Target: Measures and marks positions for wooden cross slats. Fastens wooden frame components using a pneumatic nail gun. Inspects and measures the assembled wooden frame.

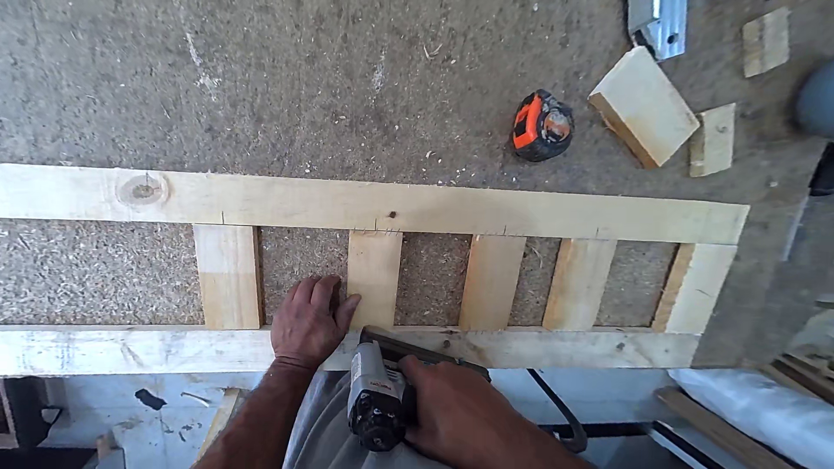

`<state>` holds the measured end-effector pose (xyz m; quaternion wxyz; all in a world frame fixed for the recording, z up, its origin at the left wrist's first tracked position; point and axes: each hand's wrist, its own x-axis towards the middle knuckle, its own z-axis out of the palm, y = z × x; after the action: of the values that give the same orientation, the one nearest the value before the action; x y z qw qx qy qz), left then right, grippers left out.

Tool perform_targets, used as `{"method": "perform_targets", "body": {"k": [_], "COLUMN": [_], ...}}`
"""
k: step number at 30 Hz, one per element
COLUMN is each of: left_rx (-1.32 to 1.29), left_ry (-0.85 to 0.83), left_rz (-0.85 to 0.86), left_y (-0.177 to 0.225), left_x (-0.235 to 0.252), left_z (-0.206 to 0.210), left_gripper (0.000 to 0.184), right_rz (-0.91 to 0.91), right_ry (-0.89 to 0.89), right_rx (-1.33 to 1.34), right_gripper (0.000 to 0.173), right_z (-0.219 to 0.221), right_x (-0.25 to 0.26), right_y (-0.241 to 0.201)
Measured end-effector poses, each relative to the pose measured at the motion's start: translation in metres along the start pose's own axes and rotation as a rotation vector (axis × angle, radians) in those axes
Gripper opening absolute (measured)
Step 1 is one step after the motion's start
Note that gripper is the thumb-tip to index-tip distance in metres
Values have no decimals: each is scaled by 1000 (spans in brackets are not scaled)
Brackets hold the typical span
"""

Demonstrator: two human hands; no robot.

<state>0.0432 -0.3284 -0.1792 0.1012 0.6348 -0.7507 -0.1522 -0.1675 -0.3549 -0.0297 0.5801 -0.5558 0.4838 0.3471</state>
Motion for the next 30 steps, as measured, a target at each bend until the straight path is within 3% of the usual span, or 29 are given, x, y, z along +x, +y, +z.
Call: {"method": "perform_targets", "body": {"k": [14, 19, 24, 30], "left_rx": [9, 17, 16, -83], "left_ry": [4, 13, 16, -210], "left_rz": [-44, -47, -48, -152], "left_y": [1, 0, -1, 6], "left_x": [-2, -2, -3, 7], "left_z": [0, 0, 2, -19], "left_gripper": [59, 59, 59, 45], "right_rz": [31, -5, 71, 115], "right_ry": [-25, -19, -17, 66], "right_rx": [22, 9, 10, 73], "right_gripper": [59, 66, 60, 68], "right_z": [-1, 1, 2, 5], "right_x": [-10, -8, -12, -37], "right_y": [27, 37, 29, 6]}}
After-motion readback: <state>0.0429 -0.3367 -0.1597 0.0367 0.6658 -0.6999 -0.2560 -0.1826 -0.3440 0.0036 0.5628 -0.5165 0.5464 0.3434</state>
